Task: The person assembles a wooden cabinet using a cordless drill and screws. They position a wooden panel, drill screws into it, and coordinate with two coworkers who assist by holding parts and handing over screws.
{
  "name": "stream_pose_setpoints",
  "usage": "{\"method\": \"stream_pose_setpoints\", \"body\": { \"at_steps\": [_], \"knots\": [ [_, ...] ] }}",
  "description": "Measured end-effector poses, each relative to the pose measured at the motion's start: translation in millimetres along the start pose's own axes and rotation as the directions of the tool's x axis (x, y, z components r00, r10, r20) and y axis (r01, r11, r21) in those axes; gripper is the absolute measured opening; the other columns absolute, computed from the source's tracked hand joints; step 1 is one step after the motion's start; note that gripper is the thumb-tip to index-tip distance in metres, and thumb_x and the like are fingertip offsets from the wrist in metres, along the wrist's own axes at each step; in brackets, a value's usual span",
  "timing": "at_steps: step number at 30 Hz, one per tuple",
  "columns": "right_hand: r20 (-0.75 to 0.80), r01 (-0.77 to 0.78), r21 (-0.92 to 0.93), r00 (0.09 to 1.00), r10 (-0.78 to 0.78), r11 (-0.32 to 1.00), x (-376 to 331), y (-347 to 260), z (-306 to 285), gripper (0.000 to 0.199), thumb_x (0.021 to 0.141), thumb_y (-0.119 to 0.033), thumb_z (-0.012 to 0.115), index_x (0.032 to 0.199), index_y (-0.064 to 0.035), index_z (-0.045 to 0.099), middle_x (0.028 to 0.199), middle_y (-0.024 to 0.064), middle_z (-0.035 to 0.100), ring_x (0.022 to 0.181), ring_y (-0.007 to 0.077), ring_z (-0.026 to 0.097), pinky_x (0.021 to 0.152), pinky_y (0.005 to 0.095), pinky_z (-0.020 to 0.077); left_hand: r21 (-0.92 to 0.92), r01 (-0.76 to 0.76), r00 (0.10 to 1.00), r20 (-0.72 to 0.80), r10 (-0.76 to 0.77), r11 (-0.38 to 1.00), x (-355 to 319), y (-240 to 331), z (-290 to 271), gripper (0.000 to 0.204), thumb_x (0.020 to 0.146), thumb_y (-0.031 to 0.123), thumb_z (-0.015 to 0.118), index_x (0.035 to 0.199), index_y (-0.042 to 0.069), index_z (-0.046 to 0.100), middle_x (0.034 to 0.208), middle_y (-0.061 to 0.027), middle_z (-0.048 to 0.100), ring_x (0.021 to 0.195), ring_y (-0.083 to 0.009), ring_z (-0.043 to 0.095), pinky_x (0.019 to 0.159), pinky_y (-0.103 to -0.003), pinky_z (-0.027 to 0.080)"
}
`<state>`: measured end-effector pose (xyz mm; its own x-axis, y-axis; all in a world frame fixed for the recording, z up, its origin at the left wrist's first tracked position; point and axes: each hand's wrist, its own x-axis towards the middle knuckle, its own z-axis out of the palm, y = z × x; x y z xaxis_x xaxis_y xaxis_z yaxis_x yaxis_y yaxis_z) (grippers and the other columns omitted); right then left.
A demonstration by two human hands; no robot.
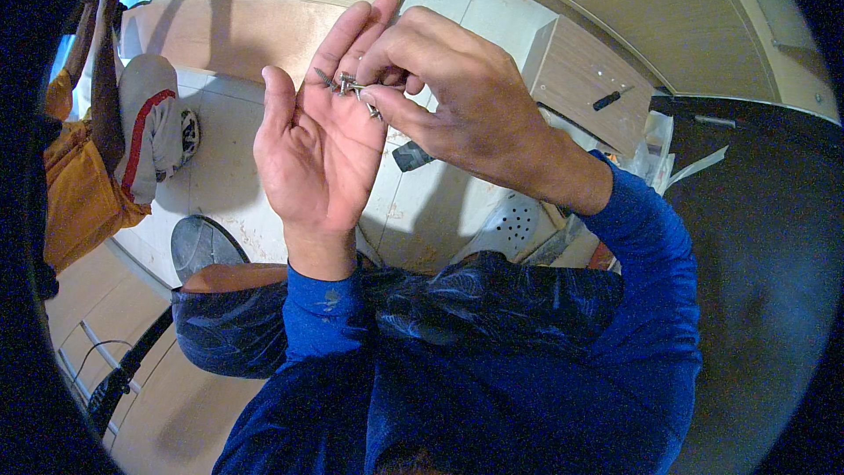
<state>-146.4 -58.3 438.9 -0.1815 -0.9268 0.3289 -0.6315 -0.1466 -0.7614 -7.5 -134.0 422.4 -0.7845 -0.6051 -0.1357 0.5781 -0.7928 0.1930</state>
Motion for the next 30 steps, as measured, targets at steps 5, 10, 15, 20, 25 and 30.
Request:
{"method": "stream_pose_setpoints", "body": {
  "at_steps": [5, 10, 15, 20, 25, 30],
  "knots": [
    [0.023, -0.030, -0.068, 0.999, 0.032, 0.997, 0.4, -1.2, 0.9, 0.020, 0.081, 0.003, 0.079, 0.097, -0.0033, 0.068, 0.090, 0.0038, 0.062, 0.076, 0.0105, 0.062, 0.063, 0.0245, 0.0475, 0.022, -0.006, 1.000, 0.004, 0.006, 1.000, -0.7, -4.0, -1.4, 0.078, 0.110, 0.056, 0.020, 0.151, -0.010, 0.037, 0.161, -0.0268, 0.034, 0.142, -0.0342, 0.043, 0.118, -0.048, 0.036],
    [0.040, -0.130, 0.070, 0.991, 0.127, 0.989, 1.1, -3.1, -3.1, 0.013, 0.087, -0.003, 0.076, 0.098, -0.0031, 0.069, 0.089, 0.0014, 0.062, 0.075, 0.0071, 0.059, 0.063, 0.0243, 0.0475, -0.068, 0.017, 1.000, -0.014, -0.018, 0.998, -2.8, -4.3, -0.3, 0.077, 0.111, 0.054, 0.021, 0.151, -0.010, 0.036, 0.161, -0.0270, 0.033, 0.144, -0.0356, 0.042, 0.119, -0.048, 0.036],
    [0.122, -0.336, 0.191, 0.941, 0.317, 0.923, 1.3, -7.3, -8.4, 0.010, 0.094, -0.008, 0.071, 0.100, -0.0007, 0.069, 0.092, 0.0007, 0.066, 0.079, 0.0048, 0.062, 0.065, 0.0222, 0.0498, -0.130, 0.039, 0.999, -0.013, -0.041, 0.991, -4.5, -1.9, -0.4, 0.075, 0.111, 0.052, 0.024, 0.152, -0.010, 0.033, 0.163, -0.0269, 0.030, 0.146, -0.0366, 0.040, 0.122, -0.048, 0.033],
    [0.174, -0.396, 0.282, 0.917, 0.360, 0.874, 3.4, -10.4, -9.6, 0.013, 0.098, -0.010, 0.068, 0.102, 0.0028, 0.068, 0.092, 0.0048, 0.069, 0.083, 0.0078, 0.067, 0.070, 0.0214, 0.0541, -0.200, 0.081, 0.997, 0.010, -0.080, 0.976, -6.8, 0.7, -3.1, 0.075, 0.111, 0.051, 0.026, 0.154, -0.010, 0.029, 0.164, -0.0270, 0.027, 0.148, -0.0361, 0.037, 0.122, -0.048, 0.033],
    [0.219, -0.442, 0.293, 0.894, 0.391, 0.848, 4.1, -12.6, -13.0, 0.013, 0.100, -0.008, 0.064, 0.102, 0.0044, 0.067, 0.091, 0.0058, 0.069, 0.081, 0.0085, 0.068, 0.070, 0.0222, 0.0555, -0.199, 0.108, 0.994, 0.023, -0.105, 0.974, -8.5, -0.1, -6.7, 0.074, 0.111, 0.049, 0.028, 0.155, -0.010, 0.025, 0.165, -0.0270, 0.024, 0.151, -0.0359, 0.033, 0.123, -0.048, 0.031],
    [0.207, -0.417, 0.265, 0.905, 0.371, 0.869, 5.8, -15.4, -12.0, 0.012, 0.100, -0.007, 0.064, 0.100, 0.0043, 0.068, 0.090, 0.0053, 0.069, 0.081, 0.0075, 0.067, 0.068, 0.0212, 0.0537, -0.214, 0.106, 0.994, 0.034, -0.101, 0.971, -9.5, 0.1, -7.1, 0.074, 0.111, 0.049, 0.029, 0.156, -0.010, 0.024, 0.165, -0.0275, 0.023, 0.151, -0.0360, 0.032, 0.124, -0.048, 0.030]
  ]
}}
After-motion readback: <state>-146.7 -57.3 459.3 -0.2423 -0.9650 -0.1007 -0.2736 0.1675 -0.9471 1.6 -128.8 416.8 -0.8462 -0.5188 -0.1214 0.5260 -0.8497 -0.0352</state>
